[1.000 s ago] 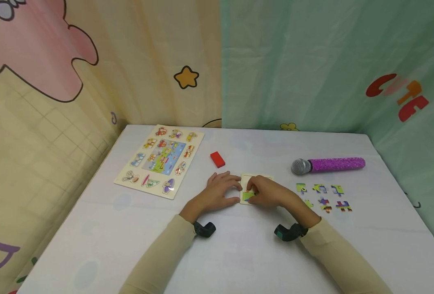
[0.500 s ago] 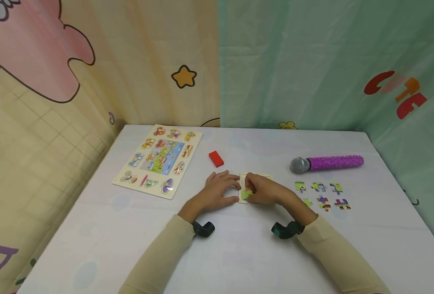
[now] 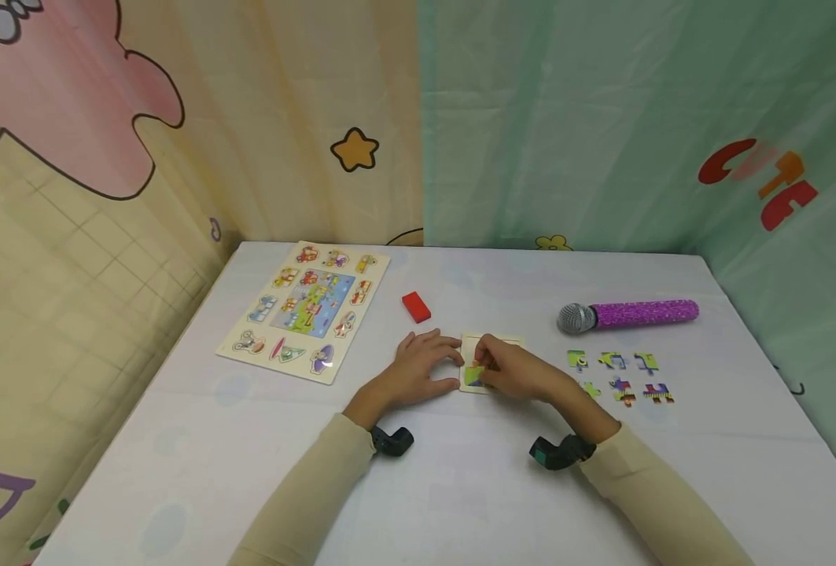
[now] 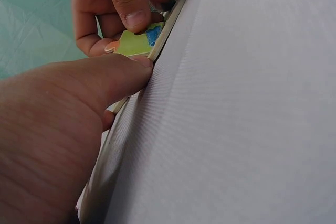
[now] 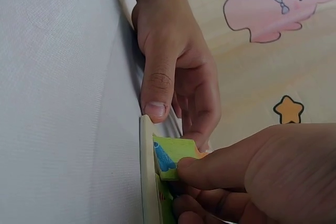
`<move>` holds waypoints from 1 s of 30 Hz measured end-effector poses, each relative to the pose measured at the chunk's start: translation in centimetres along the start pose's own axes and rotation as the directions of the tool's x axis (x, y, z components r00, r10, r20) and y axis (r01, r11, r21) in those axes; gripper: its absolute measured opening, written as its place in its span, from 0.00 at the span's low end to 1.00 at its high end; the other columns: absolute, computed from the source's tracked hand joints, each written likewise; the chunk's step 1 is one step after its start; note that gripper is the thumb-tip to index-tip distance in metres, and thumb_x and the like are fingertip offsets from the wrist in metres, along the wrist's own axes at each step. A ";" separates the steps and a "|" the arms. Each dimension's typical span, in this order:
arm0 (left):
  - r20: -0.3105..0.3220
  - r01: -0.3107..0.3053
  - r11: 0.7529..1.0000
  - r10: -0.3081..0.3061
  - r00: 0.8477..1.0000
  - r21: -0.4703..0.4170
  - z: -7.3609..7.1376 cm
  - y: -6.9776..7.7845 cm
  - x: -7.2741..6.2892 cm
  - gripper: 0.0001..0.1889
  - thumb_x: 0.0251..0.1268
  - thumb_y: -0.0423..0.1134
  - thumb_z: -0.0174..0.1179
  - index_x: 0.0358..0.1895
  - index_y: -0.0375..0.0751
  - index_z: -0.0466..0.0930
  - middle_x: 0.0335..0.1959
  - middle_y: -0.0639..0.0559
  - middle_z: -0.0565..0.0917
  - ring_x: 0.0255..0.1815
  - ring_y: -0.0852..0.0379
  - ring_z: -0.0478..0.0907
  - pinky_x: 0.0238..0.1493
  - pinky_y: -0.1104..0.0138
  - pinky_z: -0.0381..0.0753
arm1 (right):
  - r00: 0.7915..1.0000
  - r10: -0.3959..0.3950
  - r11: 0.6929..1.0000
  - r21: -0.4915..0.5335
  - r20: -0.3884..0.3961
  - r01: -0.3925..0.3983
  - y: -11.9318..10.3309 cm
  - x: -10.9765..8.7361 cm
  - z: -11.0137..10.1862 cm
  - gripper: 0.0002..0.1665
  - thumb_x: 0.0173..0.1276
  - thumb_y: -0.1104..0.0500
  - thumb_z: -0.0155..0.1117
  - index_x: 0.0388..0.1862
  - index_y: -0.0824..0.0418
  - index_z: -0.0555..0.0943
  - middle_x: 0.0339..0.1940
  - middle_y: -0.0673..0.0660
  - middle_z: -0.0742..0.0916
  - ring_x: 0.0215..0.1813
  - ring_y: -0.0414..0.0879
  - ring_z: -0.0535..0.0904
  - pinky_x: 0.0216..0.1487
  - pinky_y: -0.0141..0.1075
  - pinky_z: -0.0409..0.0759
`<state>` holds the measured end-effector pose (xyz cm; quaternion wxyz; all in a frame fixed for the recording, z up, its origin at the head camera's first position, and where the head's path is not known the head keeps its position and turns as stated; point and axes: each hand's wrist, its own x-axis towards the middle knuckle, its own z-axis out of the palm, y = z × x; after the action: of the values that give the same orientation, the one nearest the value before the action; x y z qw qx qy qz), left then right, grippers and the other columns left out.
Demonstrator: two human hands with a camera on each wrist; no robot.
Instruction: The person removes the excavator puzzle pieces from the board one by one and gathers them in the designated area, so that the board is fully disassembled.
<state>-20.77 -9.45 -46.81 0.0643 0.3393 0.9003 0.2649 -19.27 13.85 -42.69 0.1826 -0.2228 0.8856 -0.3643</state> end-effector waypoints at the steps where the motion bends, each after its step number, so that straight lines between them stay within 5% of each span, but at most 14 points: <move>1: 0.000 0.000 1.000 0.000 1.000 -0.003 0.0 0.0 0.0 0.15 0.68 0.50 0.66 0.55 0.56 0.81 0.73 0.57 0.71 0.80 0.46 0.52 0.75 0.40 0.40 | 1.000 0.005 1.000 0.017 0.000 -0.005 0.1 0.0 -0.1 0.11 0.71 0.69 0.62 0.46 0.61 0.71 0.37 0.54 0.80 0.39 0.47 0.75 0.42 0.40 0.76; 8: -0.004 0.006 1.000 -0.006 1.000 0.009 -0.2 0.0 0.0 0.15 0.68 0.50 0.65 0.56 0.57 0.81 0.72 0.58 0.71 0.80 0.46 0.52 0.75 0.41 0.40 | 1.000 0.014 0.987 0.161 -0.005 -0.013 0.7 -0.1 -0.6 0.08 0.72 0.70 0.60 0.43 0.61 0.72 0.37 0.55 0.80 0.41 0.49 0.74 0.40 0.39 0.75; 12: -0.003 0.006 1.000 -0.005 1.000 0.011 -0.1 0.1 0.0 0.15 0.68 0.50 0.65 0.55 0.57 0.81 0.72 0.58 0.71 0.79 0.46 0.53 0.75 0.41 0.40 | 0.999 -0.052 0.978 0.201 -0.002 0.051 0.8 -1.1 -1.2 0.07 0.74 0.67 0.61 0.44 0.60 0.72 0.40 0.55 0.80 0.44 0.50 0.75 0.42 0.38 0.75; 19: -0.009 0.012 0.999 -0.011 1.000 0.030 0.0 0.3 -0.1 0.15 0.68 0.50 0.66 0.55 0.57 0.81 0.73 0.58 0.70 0.80 0.47 0.52 0.76 0.43 0.40 | 0.969 -0.241 0.950 0.193 -0.055 0.247 0.0 -5.3 -4.0 0.07 0.74 0.64 0.63 0.45 0.59 0.73 0.46 0.55 0.82 0.48 0.51 0.79 0.43 0.37 0.80; 25: -0.017 0.009 1.000 -0.009 1.000 0.026 0.1 0.3 -0.2 0.15 0.67 0.50 0.66 0.55 0.57 0.81 0.73 0.57 0.71 0.80 0.47 0.52 0.75 0.42 0.40 | 0.958 -0.267 0.951 0.134 -0.103 0.280 1.5 -10.0 -6.1 0.08 0.73 0.65 0.64 0.42 0.56 0.74 0.43 0.51 0.84 0.44 0.47 0.80 0.39 0.36 0.80; 30: -0.012 0.008 1.000 -0.008 1.000 0.022 0.2 0.2 -0.1 0.15 0.68 0.49 0.66 0.55 0.57 0.80 0.73 0.58 0.70 0.80 0.48 0.52 0.75 0.42 0.40 | 0.969 -0.241 0.964 0.102 -0.060 0.246 4.4 -13.1 -6.4 0.09 0.72 0.65 0.66 0.39 0.53 0.75 0.41 0.50 0.84 0.43 0.44 0.79 0.42 0.34 0.79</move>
<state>-20.47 -9.32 -46.89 0.0562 0.3347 0.9049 0.2569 -12.58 27.20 -39.55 0.1273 -0.3111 0.8345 -0.4366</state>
